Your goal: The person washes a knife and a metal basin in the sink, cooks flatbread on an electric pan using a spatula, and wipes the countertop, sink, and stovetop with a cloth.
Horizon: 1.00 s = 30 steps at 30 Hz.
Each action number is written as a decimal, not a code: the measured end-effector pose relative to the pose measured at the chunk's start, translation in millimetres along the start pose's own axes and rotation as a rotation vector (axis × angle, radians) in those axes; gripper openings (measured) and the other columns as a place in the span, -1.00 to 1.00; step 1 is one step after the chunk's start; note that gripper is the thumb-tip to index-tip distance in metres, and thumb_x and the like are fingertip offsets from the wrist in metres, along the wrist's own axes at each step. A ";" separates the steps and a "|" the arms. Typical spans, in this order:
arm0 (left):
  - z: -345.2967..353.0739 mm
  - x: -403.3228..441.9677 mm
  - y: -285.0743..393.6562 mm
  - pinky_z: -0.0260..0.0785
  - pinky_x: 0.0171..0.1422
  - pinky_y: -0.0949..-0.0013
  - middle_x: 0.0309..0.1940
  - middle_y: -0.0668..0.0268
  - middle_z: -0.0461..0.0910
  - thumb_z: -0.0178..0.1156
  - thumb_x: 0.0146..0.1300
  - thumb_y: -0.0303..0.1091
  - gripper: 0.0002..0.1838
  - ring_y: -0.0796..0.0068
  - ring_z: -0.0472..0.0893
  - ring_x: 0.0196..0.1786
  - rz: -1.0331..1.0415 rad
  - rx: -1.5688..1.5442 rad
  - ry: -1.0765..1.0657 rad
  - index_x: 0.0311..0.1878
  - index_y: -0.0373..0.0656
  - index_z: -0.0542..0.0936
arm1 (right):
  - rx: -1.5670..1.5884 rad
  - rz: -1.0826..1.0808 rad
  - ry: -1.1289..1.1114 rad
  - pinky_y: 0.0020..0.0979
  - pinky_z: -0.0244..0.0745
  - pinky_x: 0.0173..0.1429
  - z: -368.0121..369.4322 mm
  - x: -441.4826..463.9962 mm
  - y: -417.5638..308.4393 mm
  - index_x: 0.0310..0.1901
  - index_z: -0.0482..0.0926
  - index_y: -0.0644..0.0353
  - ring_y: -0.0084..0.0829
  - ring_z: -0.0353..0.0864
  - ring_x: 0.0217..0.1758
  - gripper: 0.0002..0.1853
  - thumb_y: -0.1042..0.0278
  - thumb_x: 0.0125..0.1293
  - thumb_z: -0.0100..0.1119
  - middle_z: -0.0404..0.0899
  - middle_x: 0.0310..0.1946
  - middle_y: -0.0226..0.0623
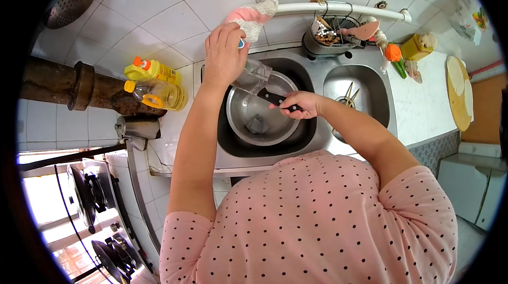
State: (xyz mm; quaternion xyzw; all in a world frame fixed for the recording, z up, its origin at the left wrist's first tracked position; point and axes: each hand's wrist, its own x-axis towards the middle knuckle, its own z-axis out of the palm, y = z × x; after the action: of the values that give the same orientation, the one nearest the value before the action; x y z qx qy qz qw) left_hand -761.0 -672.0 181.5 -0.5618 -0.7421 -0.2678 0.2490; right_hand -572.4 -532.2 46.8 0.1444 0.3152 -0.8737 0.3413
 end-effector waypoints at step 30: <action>3.6 -167.8 121.9 0.44 -0.11 0.37 -0.28 0.09 0.62 0.16 0.31 -0.33 -0.76 0.36 0.63 -0.25 -0.761 -0.978 -0.649 -0.07 -0.27 0.59 | -0.866 -0.458 0.246 -0.46 0.37 0.13 21.6 -89.9 95.0 -0.08 0.54 0.22 -0.57 0.47 -0.08 -0.79 0.51 0.24 0.22 0.55 -0.17 -0.47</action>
State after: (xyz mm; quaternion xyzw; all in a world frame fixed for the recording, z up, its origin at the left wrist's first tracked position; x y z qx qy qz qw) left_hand -602.3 -759.6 80.6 -0.3622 -0.7185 -0.4582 -0.3777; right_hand -442.6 -554.8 62.3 0.0187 0.7103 -0.6916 0.1297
